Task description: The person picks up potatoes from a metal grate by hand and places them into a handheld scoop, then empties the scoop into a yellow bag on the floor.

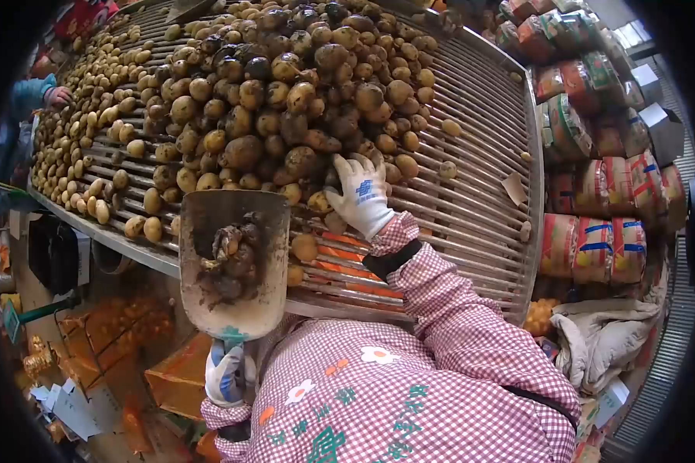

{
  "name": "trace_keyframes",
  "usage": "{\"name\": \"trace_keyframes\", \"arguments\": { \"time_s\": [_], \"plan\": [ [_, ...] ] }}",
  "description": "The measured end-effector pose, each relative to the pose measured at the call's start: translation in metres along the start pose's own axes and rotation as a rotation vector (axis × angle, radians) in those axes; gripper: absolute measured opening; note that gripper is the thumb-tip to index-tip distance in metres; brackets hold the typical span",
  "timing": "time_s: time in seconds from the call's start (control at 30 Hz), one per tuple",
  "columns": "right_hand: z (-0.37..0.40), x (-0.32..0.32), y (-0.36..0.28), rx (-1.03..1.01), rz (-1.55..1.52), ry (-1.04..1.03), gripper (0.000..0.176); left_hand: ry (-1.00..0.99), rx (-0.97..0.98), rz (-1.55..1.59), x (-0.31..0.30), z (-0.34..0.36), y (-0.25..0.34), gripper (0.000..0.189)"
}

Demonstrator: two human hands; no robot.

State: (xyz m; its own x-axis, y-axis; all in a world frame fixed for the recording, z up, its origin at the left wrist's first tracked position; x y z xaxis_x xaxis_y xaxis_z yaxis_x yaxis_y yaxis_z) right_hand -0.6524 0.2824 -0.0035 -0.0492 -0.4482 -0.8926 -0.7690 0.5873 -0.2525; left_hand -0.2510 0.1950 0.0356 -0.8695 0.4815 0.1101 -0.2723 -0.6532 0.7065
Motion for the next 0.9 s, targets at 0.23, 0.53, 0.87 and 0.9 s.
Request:
{"name": "trace_keyframes", "arguments": {
  "time_s": [0.23, 0.53, 0.87, 0.9],
  "plan": [
    [0.017, -0.012, 0.004, 0.015, -0.157, -0.018, 0.067, -0.019, 0.004, 0.033, 0.003, 0.0, -0.004, 0.045],
    [0.022, -0.046, -0.009, -0.068, -0.146, 0.095, 0.058, -0.024, 0.0, 0.037, 0.001, -0.001, -0.005, 0.043],
    [-0.01, 0.011, -0.023, 0.174, 0.192, -0.07, 0.072, -0.077, -0.044, -0.039, -0.006, -0.007, -0.009, 0.051],
    [-0.012, 0.008, -0.024, 0.207, 0.175, -0.088, 0.069, -0.03, -0.036, -0.044, 0.003, -0.003, 0.001, 0.044]
  ]
}}
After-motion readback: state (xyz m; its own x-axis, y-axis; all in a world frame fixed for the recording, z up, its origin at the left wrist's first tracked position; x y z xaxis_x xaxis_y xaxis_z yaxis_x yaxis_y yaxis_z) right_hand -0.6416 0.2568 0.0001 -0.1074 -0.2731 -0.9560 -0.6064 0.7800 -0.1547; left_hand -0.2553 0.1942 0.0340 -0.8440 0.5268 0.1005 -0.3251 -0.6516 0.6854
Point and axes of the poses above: each hand's wrist, its own z-axis away from the middle knuckle, its own x-axis out of the palm, y = z × x, the point moved 5 cm from there along -z, towards the middle knuckle, and after that the axes turned 13 degrees about y, right-handed, at the moved point
